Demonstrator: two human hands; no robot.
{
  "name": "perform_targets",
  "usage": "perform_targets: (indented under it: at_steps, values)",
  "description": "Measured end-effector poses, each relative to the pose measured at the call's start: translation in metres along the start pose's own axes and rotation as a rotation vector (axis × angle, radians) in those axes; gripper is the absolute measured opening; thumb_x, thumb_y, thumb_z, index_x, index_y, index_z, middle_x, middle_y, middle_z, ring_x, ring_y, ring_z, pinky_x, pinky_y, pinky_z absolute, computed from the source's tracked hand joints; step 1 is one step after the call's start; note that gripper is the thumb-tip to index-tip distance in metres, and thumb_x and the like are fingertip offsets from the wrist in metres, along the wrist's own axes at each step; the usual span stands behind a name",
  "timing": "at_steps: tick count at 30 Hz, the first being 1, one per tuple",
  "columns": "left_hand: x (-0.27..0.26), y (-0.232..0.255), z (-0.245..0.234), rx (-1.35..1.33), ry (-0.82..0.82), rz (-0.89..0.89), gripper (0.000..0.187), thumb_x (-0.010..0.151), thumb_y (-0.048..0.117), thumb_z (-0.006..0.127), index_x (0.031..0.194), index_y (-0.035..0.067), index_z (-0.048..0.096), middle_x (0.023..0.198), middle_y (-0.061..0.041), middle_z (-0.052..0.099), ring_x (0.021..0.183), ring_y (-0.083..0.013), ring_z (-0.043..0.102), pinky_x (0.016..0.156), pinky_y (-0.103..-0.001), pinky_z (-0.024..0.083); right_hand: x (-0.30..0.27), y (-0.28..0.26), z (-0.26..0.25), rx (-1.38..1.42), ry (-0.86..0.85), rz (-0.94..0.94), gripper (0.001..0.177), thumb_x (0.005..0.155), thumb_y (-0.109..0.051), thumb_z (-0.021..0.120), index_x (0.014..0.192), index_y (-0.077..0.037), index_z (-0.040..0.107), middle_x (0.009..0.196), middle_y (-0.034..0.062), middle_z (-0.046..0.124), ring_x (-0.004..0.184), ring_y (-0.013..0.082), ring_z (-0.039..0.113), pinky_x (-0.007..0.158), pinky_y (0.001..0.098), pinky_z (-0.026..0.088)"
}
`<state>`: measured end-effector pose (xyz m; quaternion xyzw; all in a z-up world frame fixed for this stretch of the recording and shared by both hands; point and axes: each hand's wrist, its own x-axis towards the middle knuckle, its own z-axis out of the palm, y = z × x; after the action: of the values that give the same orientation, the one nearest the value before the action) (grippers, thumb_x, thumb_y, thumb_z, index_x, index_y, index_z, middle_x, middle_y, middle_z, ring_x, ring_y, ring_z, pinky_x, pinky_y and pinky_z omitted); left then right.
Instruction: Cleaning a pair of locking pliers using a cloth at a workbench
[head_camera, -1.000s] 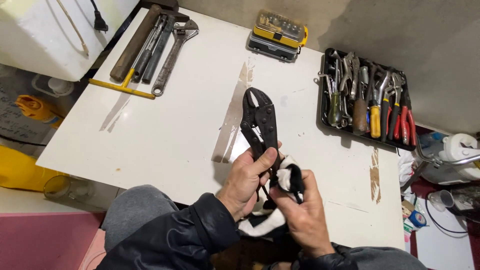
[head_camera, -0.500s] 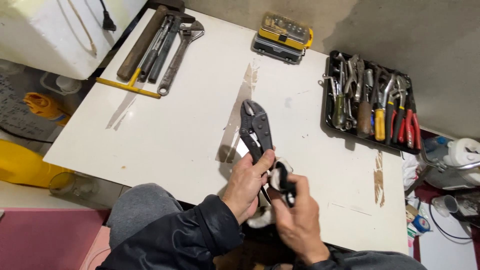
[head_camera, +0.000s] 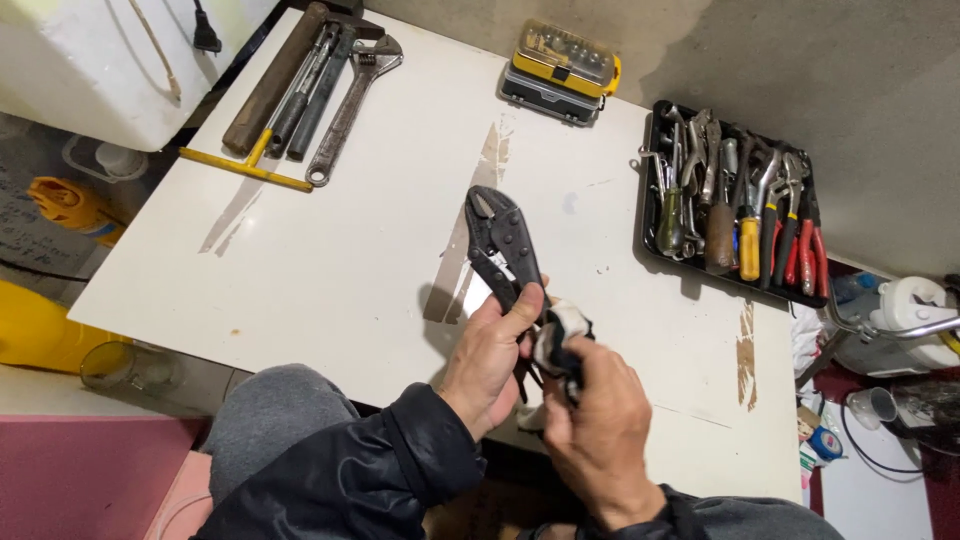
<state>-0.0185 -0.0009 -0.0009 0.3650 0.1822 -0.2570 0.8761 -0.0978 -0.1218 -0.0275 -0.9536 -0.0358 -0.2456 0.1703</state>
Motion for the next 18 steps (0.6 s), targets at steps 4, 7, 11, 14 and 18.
perform_targets:
  at_steps: [4, 7, 11, 14, 18]
  values:
    - [0.004, -0.005, -0.008, 0.033, -0.003, 0.044, 0.03, 0.093, 0.029, 0.068, 0.11, 0.004, 0.068, 0.088, -0.003, 0.066, 0.076, -0.0135, 0.053, 0.068, -0.025, 0.042, -0.003, -0.005, -0.003, 0.151, -0.066, 0.125, 0.041, 0.078, -0.011, 0.064, 0.119, -0.009, 0.057, 0.105, 0.0104, 0.071, 0.085, 0.0314, 0.069, 0.074, 0.0411, 0.052]
    - [0.005, -0.003, -0.009, -0.007, -0.045, 0.051, 0.033, 0.092, 0.025, 0.069, 0.115, 0.002, 0.068, 0.09, -0.003, 0.066, 0.057, -0.0064, 0.034, 0.052, -0.018, 0.03, 0.016, -0.017, -0.027, 0.547, -0.332, 0.655, 0.03, 0.084, -0.011, 0.063, 0.113, -0.013, 0.056, 0.078, 0.0048, 0.073, 0.058, 0.0162, 0.062, 0.054, 0.032, 0.053]
    - [0.008, -0.002, -0.01, -0.107, -0.236, 0.029, 0.041, 0.09, 0.031, 0.069, 0.121, 0.003, 0.064, 0.097, -0.007, 0.068, 0.052, -0.0043, 0.035, 0.053, -0.017, 0.037, 0.026, -0.018, -0.042, 1.11, -0.27, 0.795, 0.051, 0.087, -0.011, 0.068, 0.135, -0.011, 0.05, 0.09, 0.0101, 0.067, 0.072, 0.0176, 0.057, 0.065, 0.0312, 0.049]
    - [0.009, -0.003, -0.011, -0.131, -0.302, 0.049, 0.039, 0.092, 0.032, 0.068, 0.12, 0.005, 0.063, 0.097, -0.006, 0.068, 0.052, -0.0039, 0.035, 0.054, -0.017, 0.037, 0.027, -0.021, -0.046, 1.063, -0.274, 0.786, 0.051, 0.086, -0.012, 0.069, 0.132, -0.011, 0.049, 0.087, 0.0108, 0.067, 0.066, 0.0177, 0.056, 0.058, 0.0322, 0.049]
    - [0.004, -0.004, -0.004, -0.121, -0.093, 0.051, 0.037, 0.093, 0.024, 0.067, 0.123, 0.001, 0.066, 0.094, -0.005, 0.067, 0.053, -0.0048, 0.035, 0.053, -0.017, 0.038, 0.007, -0.009, -0.021, 0.224, -0.166, 0.333, 0.04, 0.081, -0.022, 0.071, 0.119, -0.018, 0.059, 0.101, 0.0051, 0.076, 0.082, 0.0241, 0.073, 0.076, 0.0347, 0.054]
